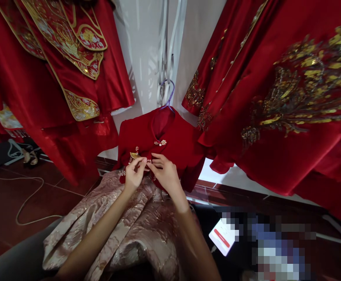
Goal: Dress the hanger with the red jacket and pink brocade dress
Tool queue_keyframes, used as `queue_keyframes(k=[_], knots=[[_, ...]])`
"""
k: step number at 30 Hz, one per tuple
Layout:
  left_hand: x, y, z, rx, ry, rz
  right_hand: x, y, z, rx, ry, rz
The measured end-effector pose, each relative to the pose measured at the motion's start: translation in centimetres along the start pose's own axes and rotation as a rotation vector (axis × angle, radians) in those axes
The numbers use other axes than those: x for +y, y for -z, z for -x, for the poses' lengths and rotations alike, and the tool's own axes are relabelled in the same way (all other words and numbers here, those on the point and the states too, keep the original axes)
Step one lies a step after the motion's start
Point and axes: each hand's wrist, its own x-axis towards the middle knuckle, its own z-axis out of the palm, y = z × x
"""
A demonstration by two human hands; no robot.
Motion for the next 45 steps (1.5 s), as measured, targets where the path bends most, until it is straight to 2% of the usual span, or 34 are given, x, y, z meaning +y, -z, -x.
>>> queue_keyframes(k=[3,6,10,18,23,29,45], knots=[[-0.4,0.1,-0.1,0.001,-0.011,-0.006,0.2,-0.6,-0.1,0.064,0.003,0.017],[-0.3,0.5,-0.3,0.010,-0.076,-0.111,0.5,-0.9,-0.3,0.105,0.025,0.054],[-0.6,1.4,-0.9,0.160,-0.181,-0.281,1.0,-1.1,-0.5,0.134,0.036,0.076],[-3.7,1.9,-3.2,0.180,-0.036,0.003,2.1,-1.6,-1.3,0.093,0.025,-0.031],[-3.3,2.1,-3.8,0.180,0.047,0.105,3.1,-2.9,-2.9,0.192,0.066,-0.075],[-2.3,2.4,-3.5,0.199,0.029,0.094,2.8,-4.6,-4.6,0.212,0.107,0.040],[-1.8,3.0,-3.5,0.171,-0.065,-0.092,1.9,-4.8,-4.9,0.200,0.148,0.172]])
